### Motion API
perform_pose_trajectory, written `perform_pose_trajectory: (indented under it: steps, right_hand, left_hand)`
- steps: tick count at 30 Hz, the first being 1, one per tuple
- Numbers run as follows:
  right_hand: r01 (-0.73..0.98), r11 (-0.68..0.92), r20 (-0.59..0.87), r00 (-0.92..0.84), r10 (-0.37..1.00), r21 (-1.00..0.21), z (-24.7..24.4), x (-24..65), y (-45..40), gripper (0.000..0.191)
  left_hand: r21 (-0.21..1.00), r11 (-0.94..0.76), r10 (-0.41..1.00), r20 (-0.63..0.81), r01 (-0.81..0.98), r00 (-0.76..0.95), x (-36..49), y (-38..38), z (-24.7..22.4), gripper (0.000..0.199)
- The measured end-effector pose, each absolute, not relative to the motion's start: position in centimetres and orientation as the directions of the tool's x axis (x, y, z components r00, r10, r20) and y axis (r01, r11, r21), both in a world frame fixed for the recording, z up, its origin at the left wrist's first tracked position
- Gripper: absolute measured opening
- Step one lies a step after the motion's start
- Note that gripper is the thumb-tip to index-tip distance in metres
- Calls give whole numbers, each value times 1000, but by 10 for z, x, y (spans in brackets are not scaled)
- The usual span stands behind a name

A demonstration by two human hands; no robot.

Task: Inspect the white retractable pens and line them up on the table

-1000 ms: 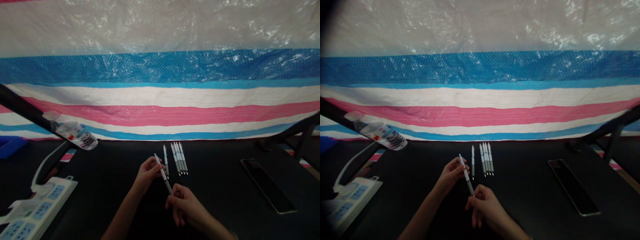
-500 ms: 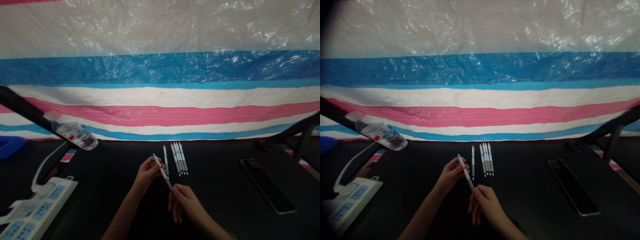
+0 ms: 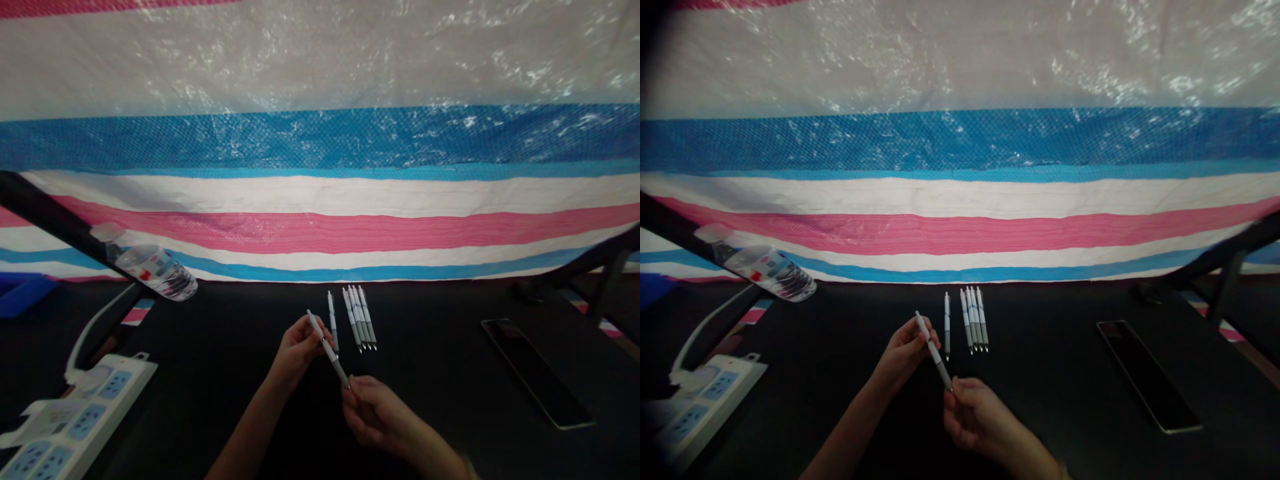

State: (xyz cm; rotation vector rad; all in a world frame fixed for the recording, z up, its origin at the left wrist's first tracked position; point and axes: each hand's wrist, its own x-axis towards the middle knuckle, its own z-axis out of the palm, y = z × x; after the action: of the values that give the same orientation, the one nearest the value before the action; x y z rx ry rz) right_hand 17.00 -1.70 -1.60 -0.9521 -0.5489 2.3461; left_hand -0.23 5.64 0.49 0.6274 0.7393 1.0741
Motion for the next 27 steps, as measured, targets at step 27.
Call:
perform_pose_trajectory:
  steps: [27]
  right_hand:
    - [89, -313, -325, -246, 913, -946, -7, 176, -11, 52]
  left_hand:
    - [948, 193, 966, -139, -251, 219, -1, 55, 11, 53]
